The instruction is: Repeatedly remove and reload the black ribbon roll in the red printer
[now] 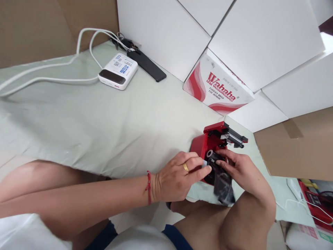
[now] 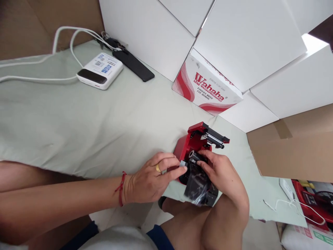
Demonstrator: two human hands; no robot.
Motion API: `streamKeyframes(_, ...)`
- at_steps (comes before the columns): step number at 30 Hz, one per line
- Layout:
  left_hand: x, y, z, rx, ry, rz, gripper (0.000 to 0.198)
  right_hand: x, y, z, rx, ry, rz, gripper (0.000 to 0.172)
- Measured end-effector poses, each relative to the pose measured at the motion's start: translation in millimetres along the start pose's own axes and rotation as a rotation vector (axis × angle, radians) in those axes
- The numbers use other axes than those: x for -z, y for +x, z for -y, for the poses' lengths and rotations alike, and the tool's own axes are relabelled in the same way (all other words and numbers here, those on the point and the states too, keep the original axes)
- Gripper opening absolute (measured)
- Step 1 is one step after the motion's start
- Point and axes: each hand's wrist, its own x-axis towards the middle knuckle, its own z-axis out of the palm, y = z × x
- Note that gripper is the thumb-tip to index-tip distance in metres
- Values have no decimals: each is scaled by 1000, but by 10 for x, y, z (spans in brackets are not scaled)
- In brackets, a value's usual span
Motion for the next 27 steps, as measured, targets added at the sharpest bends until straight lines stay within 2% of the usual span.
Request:
streamKeyframes(4,-25,-48,-14,-125,-1,36,39,-15,69,11,27,4,64,41)
streamKeyframes(8,-44,-75,-42,-185,-29,77,45,-50,145,53,22,12,105,44)
streamKeyframes(13,-28,-46,-55,-86,-22,-19,48,-70,152,-69,61,141,52,42)
streamKeyframes(18,1,11,-48,25,-17,-38,61,-72,144,-180,38,303,11,45)
streamKeyframes(22,13,24,-50,23,-12,-49,64,-82,164,-137,33,193,90,44)
streamKeyframes(24,16,20,-48,17,-14,-24,65,-95,168,-123,24,140,111,44)
streamKeyframes(27,10,4,-38,-46,-54,89,60,-127,168,-126,24,168,98,42)
